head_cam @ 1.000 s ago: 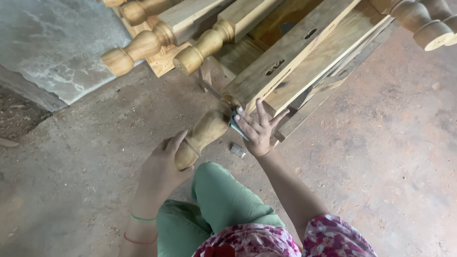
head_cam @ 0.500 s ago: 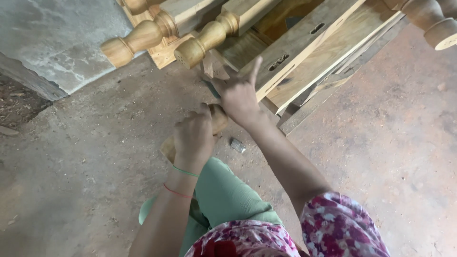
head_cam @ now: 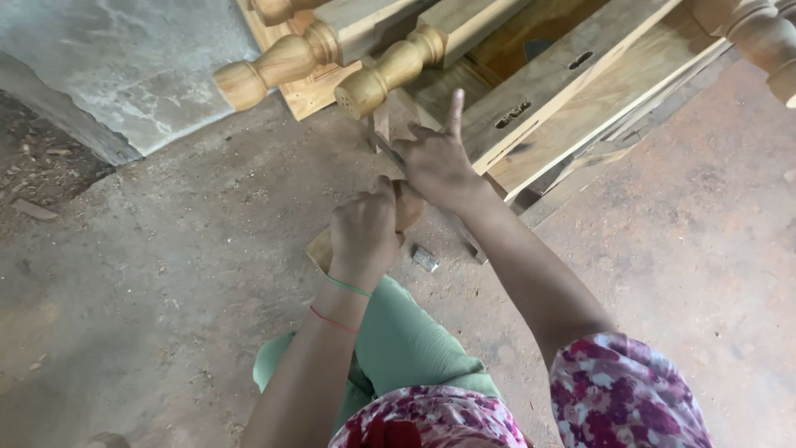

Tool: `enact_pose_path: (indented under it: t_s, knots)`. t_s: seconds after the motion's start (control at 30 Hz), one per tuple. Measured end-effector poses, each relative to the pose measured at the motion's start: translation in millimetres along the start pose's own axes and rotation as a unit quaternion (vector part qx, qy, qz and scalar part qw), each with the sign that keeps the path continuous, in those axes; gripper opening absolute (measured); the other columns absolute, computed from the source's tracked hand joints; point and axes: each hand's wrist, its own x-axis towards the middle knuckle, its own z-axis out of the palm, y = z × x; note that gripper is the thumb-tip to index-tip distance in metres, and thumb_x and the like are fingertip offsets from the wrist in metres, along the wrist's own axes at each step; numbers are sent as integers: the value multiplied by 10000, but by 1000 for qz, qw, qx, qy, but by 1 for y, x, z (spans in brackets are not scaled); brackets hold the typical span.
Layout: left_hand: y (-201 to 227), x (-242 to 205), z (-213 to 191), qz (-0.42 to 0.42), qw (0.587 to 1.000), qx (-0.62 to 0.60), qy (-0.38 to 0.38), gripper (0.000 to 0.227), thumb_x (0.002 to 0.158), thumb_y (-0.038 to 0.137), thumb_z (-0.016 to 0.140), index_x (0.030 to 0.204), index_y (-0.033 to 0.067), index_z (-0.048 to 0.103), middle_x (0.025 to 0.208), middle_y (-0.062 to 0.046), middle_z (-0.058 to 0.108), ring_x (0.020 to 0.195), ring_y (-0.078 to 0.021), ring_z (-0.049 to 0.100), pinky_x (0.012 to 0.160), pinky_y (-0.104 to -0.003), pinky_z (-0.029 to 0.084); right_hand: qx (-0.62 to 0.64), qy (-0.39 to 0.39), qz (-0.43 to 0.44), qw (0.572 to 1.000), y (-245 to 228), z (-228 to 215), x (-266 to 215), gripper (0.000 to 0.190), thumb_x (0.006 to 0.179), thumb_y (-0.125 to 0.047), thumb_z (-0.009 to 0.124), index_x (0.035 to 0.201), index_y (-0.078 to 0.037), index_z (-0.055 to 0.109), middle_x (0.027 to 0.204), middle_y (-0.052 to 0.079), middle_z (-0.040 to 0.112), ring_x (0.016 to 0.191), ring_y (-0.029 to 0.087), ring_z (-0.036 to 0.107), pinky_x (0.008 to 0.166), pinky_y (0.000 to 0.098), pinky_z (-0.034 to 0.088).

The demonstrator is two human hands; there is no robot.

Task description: The person sands the curved details of turned wooden furniture legs using sandpaper.

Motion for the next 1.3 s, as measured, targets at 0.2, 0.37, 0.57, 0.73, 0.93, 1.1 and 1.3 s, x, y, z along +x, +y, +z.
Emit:
enact_pose_path:
  t_s: [0.2,0.37,0.57,0.73,0.93,1.1,1.3]
  knots:
    - [-11,8,11,32,999,-20,30,608,665,221,912,1129,69,550,884,-138,725,828,-307,748,702,-411,606,135,279,41,950,0,15,-65,173,1044,-190,711,1203,-119,714,1206,127,772,1171,290,701,1033,841,-132]
    - [-7,7,3,24,1000,-9,15,624,673,220,915,1154,67,548,913,-144,728,853,-317,744,730,-422,603,85,301,47,949,5,26,-36,321,933,-126,693,1248,-65,688,1318,236,711,1170,305,711,1089,851,-91]
    - [-9,6,-2,19,1000,-10,-11,656,666,243,928,1160,60,536,926,-143,732,886,-306,747,737,-414,610,-4,135,16,991,1,18,-14,236,925,-152,699,1147,-72,712,1151,214,741,1218,321,695,1072,846,-101]
    - [-13,7,8,22,999,-15,-18,602,700,250,922,1133,71,543,935,-143,736,881,-299,755,736,-402,618,90,267,41,959,-6,21,-70,183,1097,-234,735,1220,-103,700,1172,102,750,1171,282,737,1144,833,-103]
    - [-7,7,0,22,1000,2,-4,690,654,268,935,1169,59,526,944,-151,732,875,-317,751,743,-409,615,63,286,80,953,6,6,-37,273,1020,-167,719,1285,-105,696,1332,198,696,1191,309,702,1082,816,-129]
    - [-6,6,-3,4,1000,-3,-31,675,698,279,925,1187,70,510,937,-147,730,864,-314,754,726,-410,617,15,33,-30,999,15,17,13,558,785,90,618,1317,-74,653,1133,158,748,1295,327,617,1091,807,-148]
    - [-12,10,8,32,999,0,5,697,640,292,945,1161,72,538,904,-134,736,849,-297,757,720,-401,617,69,229,26,971,-4,25,-54,361,1012,-226,737,1333,-144,593,1351,29,703,1386,252,563,1143,850,-111]
